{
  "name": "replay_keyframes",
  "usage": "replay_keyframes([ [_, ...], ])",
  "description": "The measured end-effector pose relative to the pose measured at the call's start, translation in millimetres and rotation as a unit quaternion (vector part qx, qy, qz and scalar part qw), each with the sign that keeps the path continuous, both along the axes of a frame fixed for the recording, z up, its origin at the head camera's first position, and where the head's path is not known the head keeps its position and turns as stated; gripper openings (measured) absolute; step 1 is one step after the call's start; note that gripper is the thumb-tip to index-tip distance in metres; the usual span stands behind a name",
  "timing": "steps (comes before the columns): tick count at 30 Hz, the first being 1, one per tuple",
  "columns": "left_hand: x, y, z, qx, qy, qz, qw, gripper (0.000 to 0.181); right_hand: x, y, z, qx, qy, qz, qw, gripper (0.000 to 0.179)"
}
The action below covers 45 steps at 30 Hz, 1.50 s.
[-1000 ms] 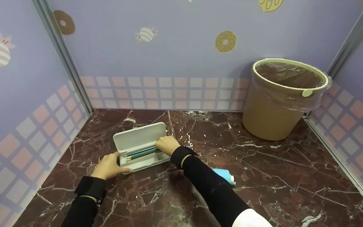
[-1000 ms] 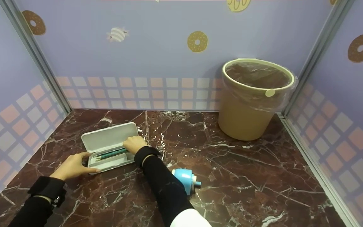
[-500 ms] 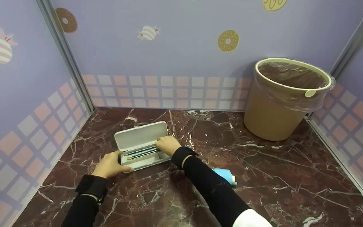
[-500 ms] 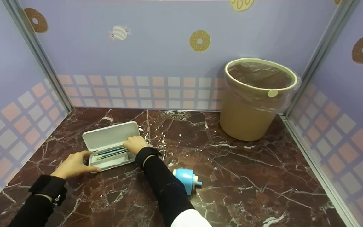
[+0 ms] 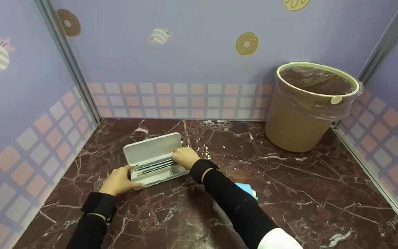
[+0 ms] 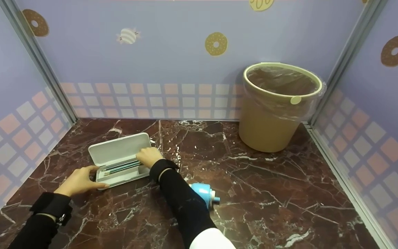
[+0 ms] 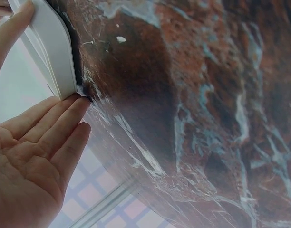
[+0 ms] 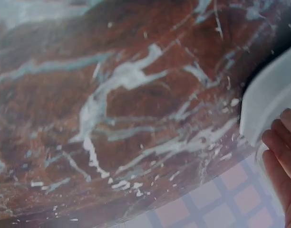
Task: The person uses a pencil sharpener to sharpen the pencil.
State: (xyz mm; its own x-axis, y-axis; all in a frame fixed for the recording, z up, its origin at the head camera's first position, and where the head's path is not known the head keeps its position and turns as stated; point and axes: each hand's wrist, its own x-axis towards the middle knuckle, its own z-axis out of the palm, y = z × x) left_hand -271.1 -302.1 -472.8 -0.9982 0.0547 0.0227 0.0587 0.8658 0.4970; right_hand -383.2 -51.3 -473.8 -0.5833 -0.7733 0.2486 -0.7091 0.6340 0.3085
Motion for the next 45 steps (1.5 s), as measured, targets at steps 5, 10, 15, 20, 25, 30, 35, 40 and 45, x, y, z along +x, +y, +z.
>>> replay_keyframes([
  [5, -1.6, -0.8, -0.5, -0.006, 0.007, 0.0, 1.0, 0.068, 2.3, 5, 13.0, -0.022, -0.028, -0.025, 0.999, 0.014],
  [10, -2.7, -1.2, -0.8, -0.01, 0.0, -0.009, 0.9999, 0.075, 7.6, 17, 31.3, -0.045, -0.071, -0.034, 0.9959, 0.01],
  [15, -4.9, 0.7, 0.8, -0.011, -0.002, -0.016, 0.9998, 0.071, 14.9, 37, 54.7, -0.058, -0.122, -0.036, 0.9901, 0.01],
  [20, -6.0, 0.9, 5.6, -0.012, 0.001, -0.017, 0.9998, 0.07, 22.2, 60, 75.4, -0.064, -0.15, -0.032, 0.9862, 0.019],
  [25, -5.6, 2.1, 5.7, -0.015, -0.003, -0.017, 0.9997, 0.071, 34.9, 87, 91.6, -0.06, -0.178, -0.045, 0.9811, 0.025],
  [30, -4.5, 1.9, 4.6, -0.019, -0.012, -0.015, 0.9996, 0.073, 51.7, 114, 102.2, -0.065, -0.21, -0.051, 0.9742, 0.03],
  [35, -3.8, 0.3, 4.9, -0.021, -0.01, -0.016, 0.9996, 0.074, 66.3, 143, 102.0, -0.082, -0.248, -0.033, 0.9646, 0.029],
  [40, -4.1, 0.7, 4.2, -0.019, -0.01, -0.017, 0.9996, 0.073, 83.3, 179, 94.8, -0.11, -0.263, -0.012, 0.9584, 0.036],
  [45, -5.3, 0.1, 3.0, -0.018, -0.013, -0.02, 0.9996, 0.07, 98.3, 209, 83.6, -0.134, -0.287, 0.003, 0.9486, 0.044],
])
